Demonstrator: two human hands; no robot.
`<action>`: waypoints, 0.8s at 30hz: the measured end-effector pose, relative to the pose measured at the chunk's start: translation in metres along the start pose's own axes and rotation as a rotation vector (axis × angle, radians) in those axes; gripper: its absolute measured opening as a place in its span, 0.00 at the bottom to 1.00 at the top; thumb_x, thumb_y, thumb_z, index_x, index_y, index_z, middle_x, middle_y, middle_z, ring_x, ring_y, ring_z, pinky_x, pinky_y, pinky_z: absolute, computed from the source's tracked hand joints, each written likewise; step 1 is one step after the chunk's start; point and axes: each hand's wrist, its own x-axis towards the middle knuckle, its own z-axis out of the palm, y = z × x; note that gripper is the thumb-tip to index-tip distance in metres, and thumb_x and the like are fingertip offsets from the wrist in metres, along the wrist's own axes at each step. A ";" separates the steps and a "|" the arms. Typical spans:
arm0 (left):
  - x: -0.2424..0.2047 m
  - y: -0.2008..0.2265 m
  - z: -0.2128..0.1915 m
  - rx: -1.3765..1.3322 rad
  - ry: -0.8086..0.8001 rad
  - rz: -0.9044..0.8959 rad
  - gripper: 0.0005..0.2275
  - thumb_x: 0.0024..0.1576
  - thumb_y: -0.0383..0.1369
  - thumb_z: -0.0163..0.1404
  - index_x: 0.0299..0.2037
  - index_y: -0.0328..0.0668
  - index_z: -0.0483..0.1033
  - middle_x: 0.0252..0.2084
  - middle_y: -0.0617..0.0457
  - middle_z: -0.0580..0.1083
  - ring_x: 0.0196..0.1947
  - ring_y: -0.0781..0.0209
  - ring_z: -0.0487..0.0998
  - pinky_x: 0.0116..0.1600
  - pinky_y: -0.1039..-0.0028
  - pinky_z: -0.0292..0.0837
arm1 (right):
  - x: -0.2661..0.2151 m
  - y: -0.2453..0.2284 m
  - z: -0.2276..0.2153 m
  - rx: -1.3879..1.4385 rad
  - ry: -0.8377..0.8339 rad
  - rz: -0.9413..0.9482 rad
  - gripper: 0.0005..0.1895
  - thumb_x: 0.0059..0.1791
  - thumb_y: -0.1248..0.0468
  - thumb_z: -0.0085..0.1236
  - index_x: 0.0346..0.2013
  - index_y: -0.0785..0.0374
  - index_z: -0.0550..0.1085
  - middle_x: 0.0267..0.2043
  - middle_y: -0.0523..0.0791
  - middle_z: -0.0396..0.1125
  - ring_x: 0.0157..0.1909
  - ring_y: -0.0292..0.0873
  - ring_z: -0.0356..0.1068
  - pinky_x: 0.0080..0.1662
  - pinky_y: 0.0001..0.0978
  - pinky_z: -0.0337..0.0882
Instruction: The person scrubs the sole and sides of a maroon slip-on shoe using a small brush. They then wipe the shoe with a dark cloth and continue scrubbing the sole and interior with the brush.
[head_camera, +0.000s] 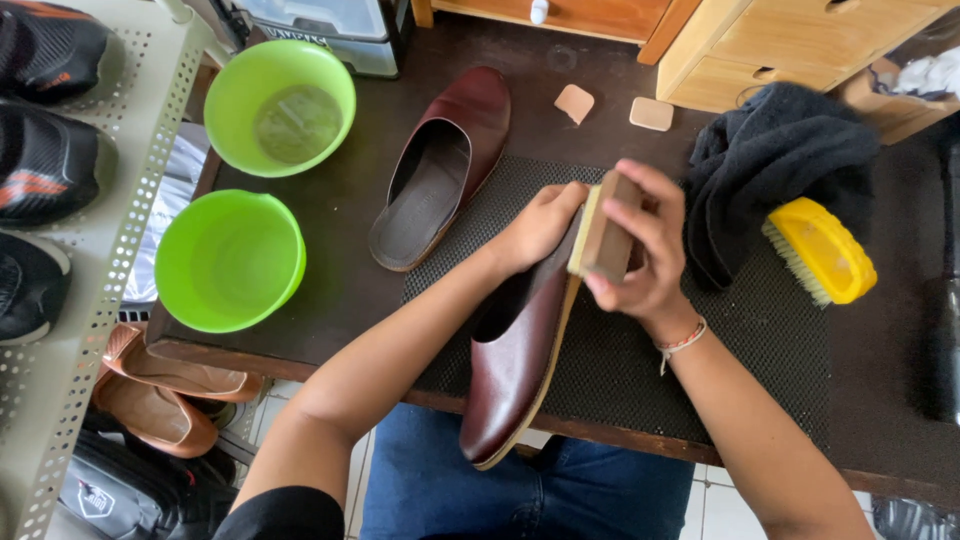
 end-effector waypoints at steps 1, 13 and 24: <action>-0.002 0.002 0.001 0.029 -0.004 0.005 0.17 0.60 0.45 0.45 0.26 0.41 0.77 0.23 0.49 0.70 0.26 0.57 0.73 0.34 0.66 0.71 | 0.004 0.001 -0.002 -0.034 0.016 0.034 0.34 0.46 0.44 0.62 0.57 0.64 0.71 0.67 0.63 0.56 0.63 0.59 0.63 0.59 0.52 0.65; 0.006 -0.010 -0.002 0.038 -0.012 -0.020 0.17 0.59 0.44 0.43 0.27 0.41 0.77 0.25 0.49 0.70 0.30 0.55 0.73 0.39 0.65 0.71 | 0.009 -0.003 -0.003 -0.013 -0.017 0.201 0.28 0.50 0.49 0.58 0.62 0.58 0.71 0.70 0.57 0.54 0.62 0.52 0.61 0.60 0.48 0.63; 0.010 -0.013 -0.003 0.044 -0.029 -0.010 0.17 0.59 0.45 0.43 0.25 0.42 0.75 0.25 0.48 0.70 0.31 0.54 0.74 0.41 0.65 0.70 | 0.001 -0.002 0.001 0.047 -0.015 0.370 0.27 0.55 0.52 0.53 0.66 0.60 0.67 0.72 0.55 0.52 0.69 0.51 0.58 0.66 0.50 0.59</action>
